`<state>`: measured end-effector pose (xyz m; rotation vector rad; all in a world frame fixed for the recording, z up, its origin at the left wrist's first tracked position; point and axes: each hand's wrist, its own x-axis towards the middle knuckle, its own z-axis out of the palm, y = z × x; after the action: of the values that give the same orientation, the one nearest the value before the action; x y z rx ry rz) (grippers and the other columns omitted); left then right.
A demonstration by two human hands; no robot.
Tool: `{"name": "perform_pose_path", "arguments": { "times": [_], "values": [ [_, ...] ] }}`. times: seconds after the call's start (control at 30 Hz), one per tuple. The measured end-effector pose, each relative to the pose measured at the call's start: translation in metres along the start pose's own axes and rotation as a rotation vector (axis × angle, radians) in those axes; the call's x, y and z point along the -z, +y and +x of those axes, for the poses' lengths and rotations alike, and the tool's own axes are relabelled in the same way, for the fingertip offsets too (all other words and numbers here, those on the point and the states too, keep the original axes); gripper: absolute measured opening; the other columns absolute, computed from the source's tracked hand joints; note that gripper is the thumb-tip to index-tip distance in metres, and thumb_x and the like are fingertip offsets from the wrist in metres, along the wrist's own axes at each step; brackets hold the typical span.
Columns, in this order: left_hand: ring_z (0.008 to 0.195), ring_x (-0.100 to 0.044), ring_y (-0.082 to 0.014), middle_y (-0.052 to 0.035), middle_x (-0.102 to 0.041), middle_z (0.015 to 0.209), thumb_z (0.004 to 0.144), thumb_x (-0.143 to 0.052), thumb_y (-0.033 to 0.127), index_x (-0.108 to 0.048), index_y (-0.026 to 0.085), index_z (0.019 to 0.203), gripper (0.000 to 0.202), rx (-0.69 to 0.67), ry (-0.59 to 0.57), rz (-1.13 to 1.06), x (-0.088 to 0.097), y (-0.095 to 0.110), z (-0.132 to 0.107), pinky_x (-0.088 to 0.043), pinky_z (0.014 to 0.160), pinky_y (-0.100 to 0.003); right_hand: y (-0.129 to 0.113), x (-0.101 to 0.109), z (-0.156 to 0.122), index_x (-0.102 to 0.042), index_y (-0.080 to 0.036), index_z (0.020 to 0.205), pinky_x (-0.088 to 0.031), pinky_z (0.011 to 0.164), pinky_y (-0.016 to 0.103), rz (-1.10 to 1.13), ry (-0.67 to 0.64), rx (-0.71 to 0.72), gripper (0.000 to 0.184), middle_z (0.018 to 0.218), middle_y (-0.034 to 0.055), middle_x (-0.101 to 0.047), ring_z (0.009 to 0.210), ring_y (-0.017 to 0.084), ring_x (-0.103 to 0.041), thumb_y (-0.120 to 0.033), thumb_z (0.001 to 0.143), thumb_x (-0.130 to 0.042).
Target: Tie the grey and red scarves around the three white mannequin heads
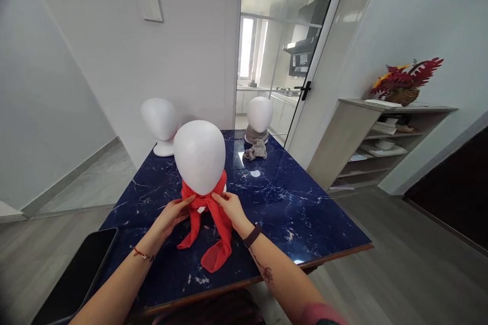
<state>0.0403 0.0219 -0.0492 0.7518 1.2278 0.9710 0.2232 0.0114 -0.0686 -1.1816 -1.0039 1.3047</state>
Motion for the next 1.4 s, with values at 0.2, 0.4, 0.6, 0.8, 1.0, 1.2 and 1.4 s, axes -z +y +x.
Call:
{"name": "perform_pose_path", "arguments": {
  "times": [0.2,0.4,0.6,0.8,1.0,1.2,1.4],
  "values": [
    [0.058,-0.065,-0.0143,-0.0092,-0.068,0.067,0.073,-0.06,-0.004,-0.063,0.006,0.072,0.01,0.126,-0.025,-0.391,-0.007,-0.011,0.004,-0.053,0.06,-0.024,0.011,-0.004,0.004,-0.066,-0.013,0.08,-0.047,0.071,0.029,0.328,-0.064,-0.111,0.03,0.077,0.0045,-0.07,0.069,0.016,-0.063,-0.022,0.053,-0.077],
    [0.064,-0.065,-0.0114,-0.0028,-0.067,0.071,0.073,-0.048,-0.011,-0.059,0.012,0.071,0.025,0.088,-0.056,-0.533,-0.012,-0.018,-0.002,-0.054,0.065,-0.022,0.018,-0.01,0.006,-0.064,-0.017,0.079,-0.047,0.064,0.024,0.55,-0.081,-0.161,0.034,0.072,-0.0019,-0.069,0.06,0.012,-0.06,-0.004,0.048,-0.067],
    [0.068,-0.065,-0.0109,-0.0032,-0.067,0.076,0.072,-0.046,-0.012,-0.057,0.012,0.077,0.027,-0.031,-0.045,-0.565,-0.011,-0.02,-0.003,-0.053,0.071,-0.024,0.017,-0.009,0.002,-0.063,-0.02,0.089,-0.049,0.077,0.029,0.507,-0.152,-0.133,0.038,0.083,-0.0002,-0.07,0.073,0.015,-0.064,-0.011,0.053,-0.072],
    [0.076,-0.064,-0.0096,-0.0036,-0.065,0.087,0.074,-0.064,0.001,-0.053,0.015,0.097,0.029,-0.237,0.123,-0.375,-0.005,-0.027,-0.006,-0.051,0.078,-0.023,-0.007,0.023,0.001,-0.067,-0.013,0.084,-0.045,0.072,0.029,-0.186,-0.281,0.012,0.034,0.083,0.0048,-0.069,0.075,0.016,-0.06,-0.041,0.066,-0.072],
    [0.076,-0.063,-0.0095,-0.0028,-0.06,0.09,0.074,-0.063,0.002,-0.048,0.016,0.099,0.032,-0.241,0.122,-0.266,-0.007,-0.03,-0.008,-0.052,0.076,-0.026,0.004,0.015,-0.004,-0.062,-0.015,0.065,-0.033,0.054,0.023,-0.733,-0.298,0.172,0.026,0.062,0.0,-0.061,0.058,0.012,-0.05,-0.039,0.069,-0.069],
    [0.08,-0.062,-0.0117,-0.0046,-0.057,0.096,0.075,-0.064,0.01,-0.047,0.017,0.099,0.03,-0.297,0.142,-0.168,-0.006,-0.036,-0.007,-0.051,0.076,-0.028,0.018,-0.012,-0.015,-0.061,-0.017,0.058,-0.029,0.054,0.025,-1.175,-0.06,0.272,0.032,0.059,0.0038,-0.061,0.057,0.013,-0.051,-0.043,0.078,-0.062],
    [0.088,-0.057,-0.0145,-0.0052,-0.053,0.104,0.076,-0.059,0.018,-0.049,0.019,0.099,0.024,-0.354,0.309,-0.157,0.005,-0.034,-0.001,-0.046,0.087,-0.036,-0.015,0.041,-0.009,-0.069,-0.015,0.083,-0.037,0.054,0.022,-0.741,-0.574,0.059,0.04,0.073,0.0025,-0.066,0.06,0.012,-0.055,-0.053,0.073,-0.064]
  ]
}}
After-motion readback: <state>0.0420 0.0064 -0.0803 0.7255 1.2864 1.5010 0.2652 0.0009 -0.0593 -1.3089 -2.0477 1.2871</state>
